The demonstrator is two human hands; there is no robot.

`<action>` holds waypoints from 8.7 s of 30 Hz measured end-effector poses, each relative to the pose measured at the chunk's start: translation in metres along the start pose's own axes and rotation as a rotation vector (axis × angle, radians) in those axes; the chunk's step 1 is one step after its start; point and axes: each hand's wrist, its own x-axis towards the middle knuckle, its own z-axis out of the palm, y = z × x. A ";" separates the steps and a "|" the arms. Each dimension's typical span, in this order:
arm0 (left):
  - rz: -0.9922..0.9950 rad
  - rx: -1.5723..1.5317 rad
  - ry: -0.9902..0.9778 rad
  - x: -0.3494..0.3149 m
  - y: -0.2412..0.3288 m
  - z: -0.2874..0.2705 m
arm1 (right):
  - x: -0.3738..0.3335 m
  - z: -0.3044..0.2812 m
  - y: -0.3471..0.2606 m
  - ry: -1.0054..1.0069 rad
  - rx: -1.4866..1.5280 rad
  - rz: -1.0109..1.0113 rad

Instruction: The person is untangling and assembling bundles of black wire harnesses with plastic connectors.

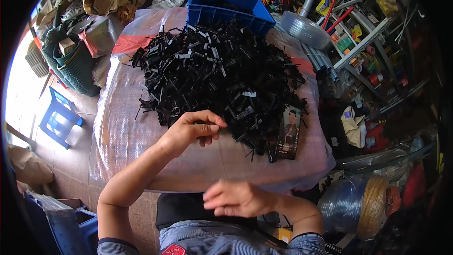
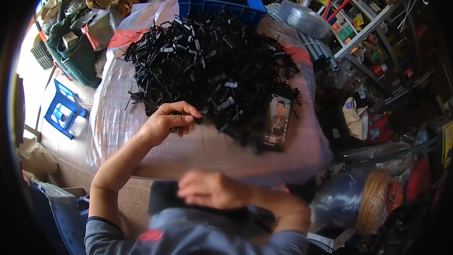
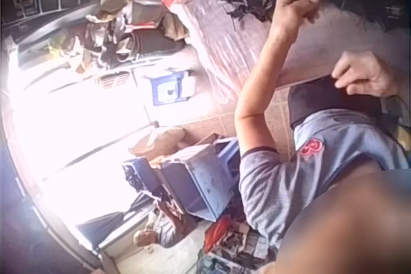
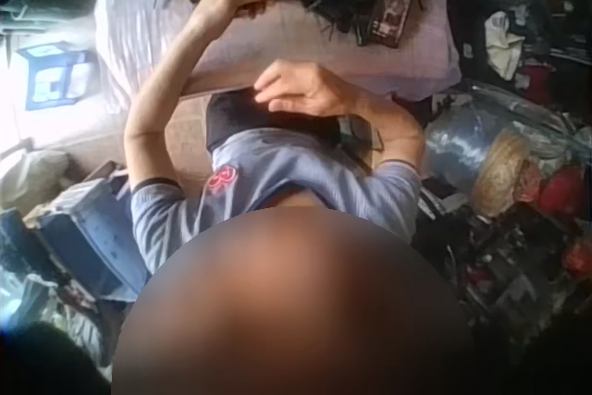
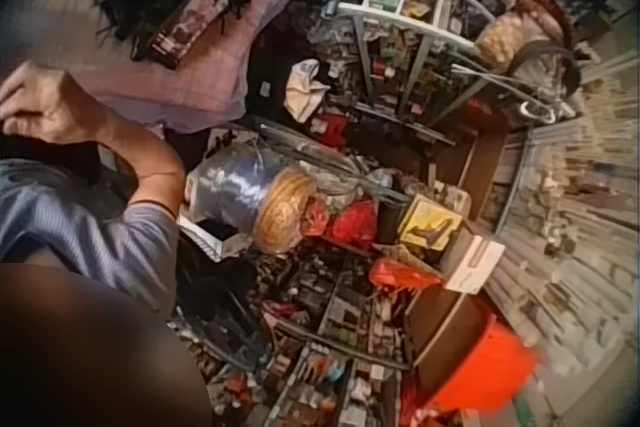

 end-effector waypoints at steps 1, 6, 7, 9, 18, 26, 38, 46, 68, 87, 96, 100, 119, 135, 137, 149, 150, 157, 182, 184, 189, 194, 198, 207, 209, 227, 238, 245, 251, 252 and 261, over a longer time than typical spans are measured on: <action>-0.011 0.014 -0.003 -0.003 -0.002 0.002 | 0.019 -0.022 -0.006 0.117 -0.374 -0.099; -0.100 -0.305 -0.214 -0.001 -0.001 -0.006 | 0.067 -0.075 0.038 0.766 -0.335 -0.110; -0.078 -0.282 -0.248 0.000 -0.002 -0.007 | 0.067 -0.079 0.048 0.796 -0.389 -0.130; -0.038 -0.328 -0.198 -0.001 -0.006 -0.010 | 0.063 -0.076 0.061 0.828 -0.497 -0.164; -0.014 -0.386 0.106 -0.002 -0.005 0.001 | 0.059 -0.078 0.062 0.689 -0.562 -0.268; 0.060 0.313 0.214 -0.007 0.001 0.005 | 0.062 -0.085 0.045 0.642 -0.723 -0.241; 0.363 0.316 0.390 -0.006 -0.008 0.008 | 0.061 -0.059 0.056 0.656 -0.291 -0.042; 0.851 0.879 0.492 -0.007 -0.010 0.010 | 0.057 -0.063 0.069 0.494 0.686 0.279; 0.073 -0.114 0.345 -0.003 0.004 -0.011 | 0.063 -0.065 0.046 0.446 -0.778 -0.095; 0.319 -0.047 0.449 -0.002 -0.006 -0.005 | 0.081 -0.057 0.062 0.464 -0.825 0.064; 0.279 -0.538 0.243 0.001 0.010 -0.029 | 0.065 -0.042 0.077 0.182 -1.220 0.187; 0.182 -0.400 0.275 0.001 0.009 -0.025 | 0.066 -0.049 0.070 0.152 -1.119 0.112; 0.036 0.163 0.288 -0.004 0.006 0.000 | 0.062 -0.061 0.057 0.773 0.085 0.049; 0.799 0.857 0.472 -0.007 -0.006 0.011 | 0.062 -0.064 0.059 0.510 0.545 0.265; 0.849 0.935 0.460 -0.007 -0.004 0.016 | 0.056 -0.070 0.077 0.473 0.653 0.203; 0.143 -0.024 0.409 -0.001 0.005 -0.007 | 0.063 -0.064 0.053 0.476 -0.818 -0.131; 0.130 -0.023 0.426 -0.001 0.003 -0.007 | 0.065 -0.061 0.054 0.492 -0.905 -0.177; 0.053 0.108 0.426 0.000 -0.008 0.007 | 0.067 -0.049 0.074 0.541 -1.050 -0.123; 0.187 -0.438 0.200 -0.002 -0.001 -0.023 | 0.055 -0.081 0.040 0.490 -0.238 0.343; 0.143 -0.380 0.210 -0.001 -0.003 -0.016 | 0.049 -0.088 0.048 0.597 0.079 0.201; 0.031 -0.006 0.325 -0.004 -0.002 0.004 | 0.053 -0.077 0.054 0.653 0.137 0.142; 0.058 0.078 0.355 -0.006 0.001 0.006 | 0.058 -0.069 0.054 0.776 0.114 0.068; 0.132 0.157 0.400 -0.005 -0.004 0.007 | 0.058 -0.065 0.058 0.829 -0.012 0.020; 0.614 0.586 0.407 -0.008 -0.007 0.007 | 0.059 -0.066 0.053 0.589 0.095 0.015; 0.668 0.628 0.395 -0.009 -0.005 0.010 | 0.056 -0.069 0.058 0.551 0.185 -0.008; 0.825 0.945 0.462 -0.009 -0.005 0.006 | 0.062 -0.064 0.063 0.493 0.515 0.250; 0.098 0.047 0.387 -0.001 0.004 -0.011 | 0.064 -0.060 0.054 0.427 -0.862 -0.083; 0.272 0.414 0.450 -0.002 -0.017 0.003 | 0.068 -0.049 0.068 0.570 -0.874 -0.084; 0.345 0.442 0.494 -0.002 -0.018 0.007 | 0.074 -0.049 0.076 0.602 -0.965 -0.141; 0.408 0.446 0.497 -0.003 -0.018 0.007 | 0.075 -0.049 0.075 0.602 -0.961 -0.143; 0.370 -0.409 0.432 -0.006 0.022 -0.023 | 0.054 -0.083 0.042 0.189 -0.606 0.219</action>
